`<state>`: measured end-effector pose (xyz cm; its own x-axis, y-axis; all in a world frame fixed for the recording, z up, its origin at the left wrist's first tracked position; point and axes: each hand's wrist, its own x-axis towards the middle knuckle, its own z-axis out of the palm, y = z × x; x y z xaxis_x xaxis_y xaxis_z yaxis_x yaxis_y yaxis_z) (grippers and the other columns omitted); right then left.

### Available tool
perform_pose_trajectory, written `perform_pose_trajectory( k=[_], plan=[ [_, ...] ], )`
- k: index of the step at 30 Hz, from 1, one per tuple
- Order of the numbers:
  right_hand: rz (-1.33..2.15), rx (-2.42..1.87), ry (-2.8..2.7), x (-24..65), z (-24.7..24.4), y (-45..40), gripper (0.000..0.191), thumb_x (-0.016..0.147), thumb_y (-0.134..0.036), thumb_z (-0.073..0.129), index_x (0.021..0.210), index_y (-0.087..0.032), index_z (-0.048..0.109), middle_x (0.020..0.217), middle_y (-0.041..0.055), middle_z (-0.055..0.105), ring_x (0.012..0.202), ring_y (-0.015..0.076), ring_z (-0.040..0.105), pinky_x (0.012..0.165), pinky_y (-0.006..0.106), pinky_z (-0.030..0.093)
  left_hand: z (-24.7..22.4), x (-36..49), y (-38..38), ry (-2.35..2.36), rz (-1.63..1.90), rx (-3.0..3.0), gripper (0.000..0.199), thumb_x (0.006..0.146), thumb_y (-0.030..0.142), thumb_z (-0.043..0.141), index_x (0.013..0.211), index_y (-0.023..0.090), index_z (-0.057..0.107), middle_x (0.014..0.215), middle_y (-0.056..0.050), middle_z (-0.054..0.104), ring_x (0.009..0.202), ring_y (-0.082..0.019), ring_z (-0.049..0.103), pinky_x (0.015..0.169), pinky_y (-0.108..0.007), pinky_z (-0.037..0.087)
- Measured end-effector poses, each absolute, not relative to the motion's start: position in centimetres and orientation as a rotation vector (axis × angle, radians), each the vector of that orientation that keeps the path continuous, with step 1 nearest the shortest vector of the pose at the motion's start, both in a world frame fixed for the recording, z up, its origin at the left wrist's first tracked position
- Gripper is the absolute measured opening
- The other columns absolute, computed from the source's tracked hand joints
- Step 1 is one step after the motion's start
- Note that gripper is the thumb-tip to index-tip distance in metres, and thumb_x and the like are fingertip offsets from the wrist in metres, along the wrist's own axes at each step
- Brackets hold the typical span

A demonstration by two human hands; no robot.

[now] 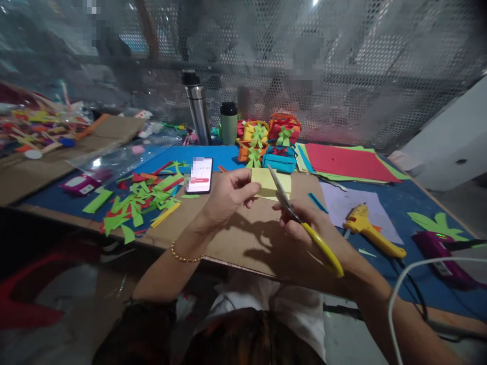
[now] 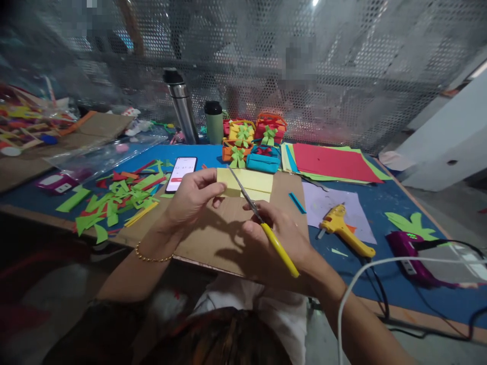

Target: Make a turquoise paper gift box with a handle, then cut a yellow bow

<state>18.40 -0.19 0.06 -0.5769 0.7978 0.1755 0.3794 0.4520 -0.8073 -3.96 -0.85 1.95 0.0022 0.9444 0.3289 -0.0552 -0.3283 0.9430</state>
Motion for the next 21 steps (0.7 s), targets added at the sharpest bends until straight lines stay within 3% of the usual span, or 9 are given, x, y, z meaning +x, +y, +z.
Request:
perform_pose_trajectory(
  k=[8,15,21],
  plan=[
    [1.055,-1.037,-2.106,18.5,0.2,-0.8,0.071,0.088,-0.076,0.058,0.118,-0.013,0.07,0.08,0.0063,0.068,0.067,0.018,0.061,0.062,0.031,0.049,1.6,-4.5,-0.7,1.003,1.505,1.454,0.028,0.078,0.026,0.072,0.06,0.02,0.052,0.058,0.003,0.051,0.053,-0.008,0.045,0.049,-0.024,0.036],
    [1.013,-1.03,-2.109,18.1,0.6,-1.2,0.053,0.09,-0.063,0.061,0.109,-0.015,0.071,0.076,0.0044,0.067,0.065,0.0166,0.057,0.058,0.029,0.046,1.3,-4.7,-0.8,1.023,1.49,1.525,0.029,0.083,0.029,0.07,0.06,0.02,0.054,0.056,0.003,0.049,0.054,-0.009,0.043,0.051,-0.025,0.034],
    [0.97,-1.07,-2.125,17.9,0.9,-1.4,0.055,0.087,-0.063,0.061,0.107,-0.013,0.074,0.076,0.0064,0.07,0.067,0.0192,0.06,0.059,0.029,0.047,1.2,-4.5,-1.0,1.017,1.471,1.515,0.025,0.083,0.028,0.068,0.062,0.02,0.055,0.058,0.003,0.05,0.054,-0.009,0.044,0.051,-0.025,0.034]
  ],
)
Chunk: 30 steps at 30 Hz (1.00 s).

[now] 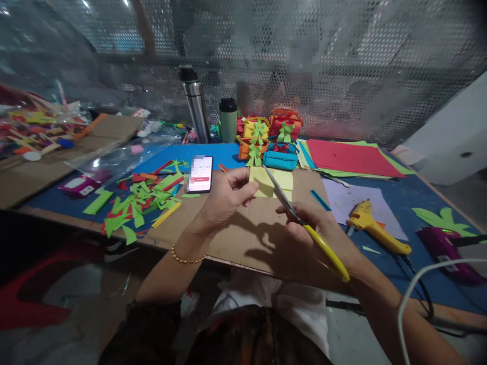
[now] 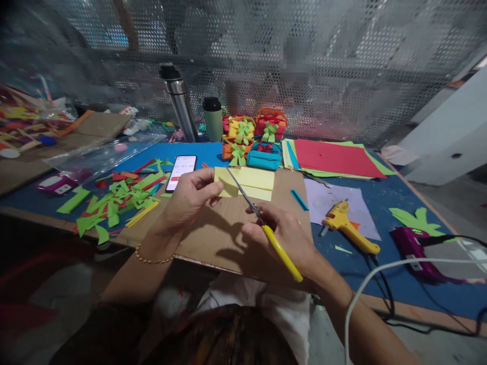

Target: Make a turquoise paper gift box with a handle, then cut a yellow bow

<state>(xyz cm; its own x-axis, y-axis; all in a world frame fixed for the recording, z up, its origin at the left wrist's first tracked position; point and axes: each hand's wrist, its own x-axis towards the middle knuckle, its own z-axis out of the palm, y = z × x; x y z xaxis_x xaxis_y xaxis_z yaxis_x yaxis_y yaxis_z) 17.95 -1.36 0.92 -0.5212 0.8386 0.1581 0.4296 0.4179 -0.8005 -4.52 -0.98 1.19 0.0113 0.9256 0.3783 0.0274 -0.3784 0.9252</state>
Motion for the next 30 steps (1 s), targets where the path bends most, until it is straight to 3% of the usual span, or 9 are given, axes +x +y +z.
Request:
perform_pose_trajectory(
  k=[14,30],
  plan=[
    [0.936,-1.092,-2.167,18.13,0.95,-1.23,0.068,0.086,-0.078,0.06,0.106,-0.016,0.078,0.074,0.007,0.069,0.066,0.0203,0.059,0.059,0.03,0.046,1.08,-4.61,-0.81,0.977,1.487,1.499,0.021,0.08,0.026,0.071,0.064,0.02,0.058,0.057,0.004,0.05,0.052,-0.008,0.044,0.049,-0.024,0.034],
    [0.976,-1.057,-2.123,18.01,1.04,-1.33,0.057,0.086,-0.07,0.066,0.103,-0.017,0.077,0.075,0.006,0.072,0.067,0.0196,0.062,0.059,0.03,0.048,0.94,-4.49,-1.01,1.004,1.497,1.496,0.024,0.081,0.026,0.072,0.062,0.019,0.057,0.059,0.003,0.052,0.054,-0.009,0.045,0.049,-0.024,0.035]
  ],
)
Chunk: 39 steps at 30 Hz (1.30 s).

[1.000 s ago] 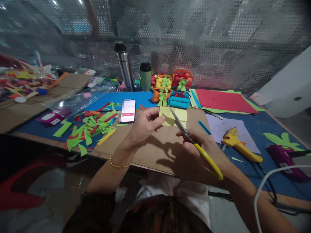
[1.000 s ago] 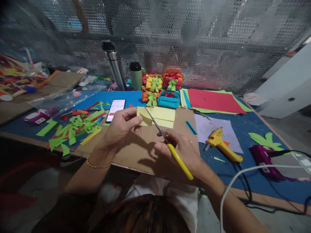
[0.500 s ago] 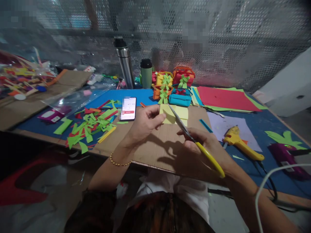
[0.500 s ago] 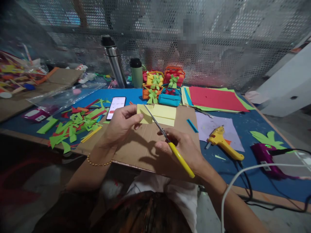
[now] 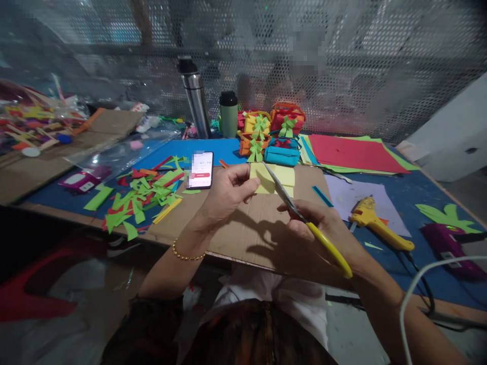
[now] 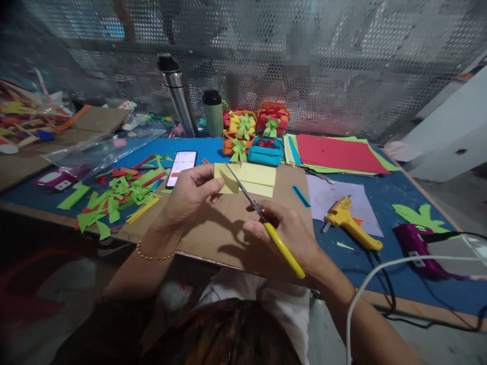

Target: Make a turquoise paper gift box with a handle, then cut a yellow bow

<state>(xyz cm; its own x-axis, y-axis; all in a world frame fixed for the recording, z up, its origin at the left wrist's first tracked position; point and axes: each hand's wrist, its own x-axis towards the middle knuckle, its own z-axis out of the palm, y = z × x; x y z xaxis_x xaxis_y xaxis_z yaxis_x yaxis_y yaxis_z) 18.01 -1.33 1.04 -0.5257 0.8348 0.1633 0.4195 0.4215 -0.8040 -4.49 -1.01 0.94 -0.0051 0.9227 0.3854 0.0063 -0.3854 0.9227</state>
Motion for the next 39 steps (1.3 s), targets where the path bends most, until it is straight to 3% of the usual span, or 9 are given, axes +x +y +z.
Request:
perform_pose_trajectory(
  k=[16,32,39],
  plan=[
    [1.059,-1.035,-2.04,17.96,1.14,-1.59,0.055,0.084,-0.067,0.071,0.101,-0.016,0.077,0.072,0.0028,0.067,0.064,0.0156,0.056,0.056,0.027,0.044,1.04,-4.46,-1.18,1.007,1.49,1.485,0.022,0.081,0.025,0.071,0.064,0.02,0.059,0.061,0.002,0.052,0.055,-0.009,0.045,0.05,-0.024,0.036],
    [1.051,-1.045,-2.069,18.03,1.41,-1.58,0.059,0.084,-0.071,0.068,0.106,-0.017,0.078,0.081,0.0069,0.075,0.073,0.0212,0.067,0.062,0.03,0.052,1.01,-4.41,-1.21,1.024,1.493,1.481,0.023,0.081,0.026,0.07,0.063,0.019,0.058,0.061,0.002,0.052,0.056,-0.009,0.045,0.05,-0.023,0.036],
    [0.998,-1.061,-2.076,18.08,1.36,-1.47,0.058,0.083,-0.069,0.069,0.104,-0.017,0.08,0.07,0.003,0.068,0.063,0.0175,0.059,0.057,0.028,0.047,0.91,-4.42,-1.23,1.026,1.483,1.507,0.024,0.081,0.027,0.07,0.063,0.02,0.057,0.062,0.002,0.053,0.056,-0.009,0.045,0.05,-0.024,0.036]
  ],
)
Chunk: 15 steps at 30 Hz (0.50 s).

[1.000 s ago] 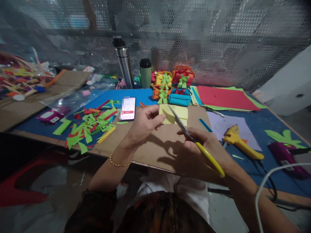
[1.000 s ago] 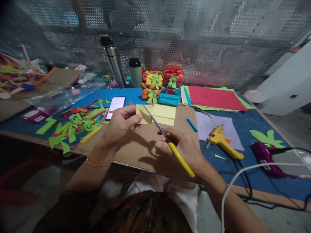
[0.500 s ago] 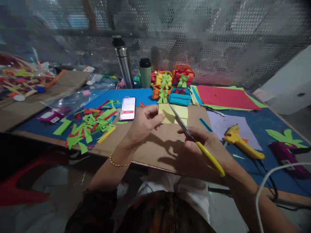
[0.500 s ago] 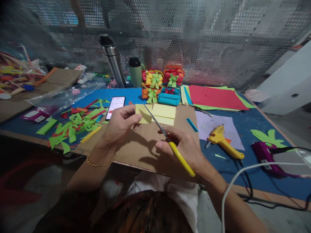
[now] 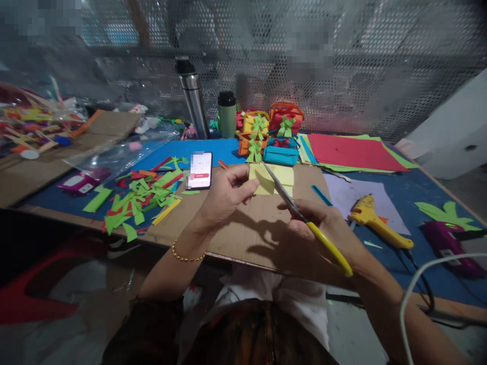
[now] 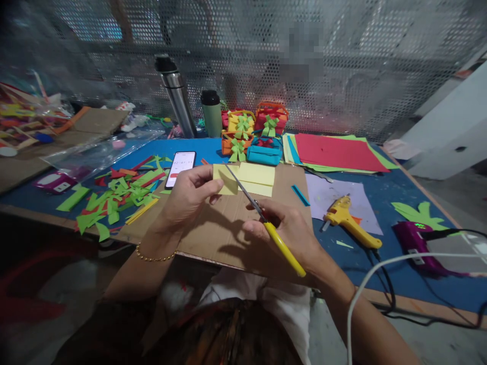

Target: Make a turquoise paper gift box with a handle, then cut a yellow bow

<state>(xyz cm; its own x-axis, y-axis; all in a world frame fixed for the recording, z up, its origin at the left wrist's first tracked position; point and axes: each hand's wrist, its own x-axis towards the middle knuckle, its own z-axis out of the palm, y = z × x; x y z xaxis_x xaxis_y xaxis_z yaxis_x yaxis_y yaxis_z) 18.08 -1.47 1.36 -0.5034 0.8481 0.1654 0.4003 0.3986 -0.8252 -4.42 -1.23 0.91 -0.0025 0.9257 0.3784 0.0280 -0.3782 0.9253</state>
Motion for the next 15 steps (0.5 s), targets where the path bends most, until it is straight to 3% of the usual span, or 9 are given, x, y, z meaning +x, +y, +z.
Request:
perform_pose_trajectory(
  k=[15],
  plan=[
    [0.95,-1.127,-2.086,18.26,1.45,-1.45,0.071,0.076,-0.081,0.07,0.102,-0.017,0.084,0.06,-0.0003,0.055,0.057,0.0143,0.045,0.052,0.026,0.037,0.85,-4.47,-1.2,0.988,1.46,1.489,0.022,0.082,0.027,0.069,0.064,0.019,0.057,0.062,0.002,0.053,0.055,-0.009,0.045,0.049,-0.023,0.035]
  ],
)
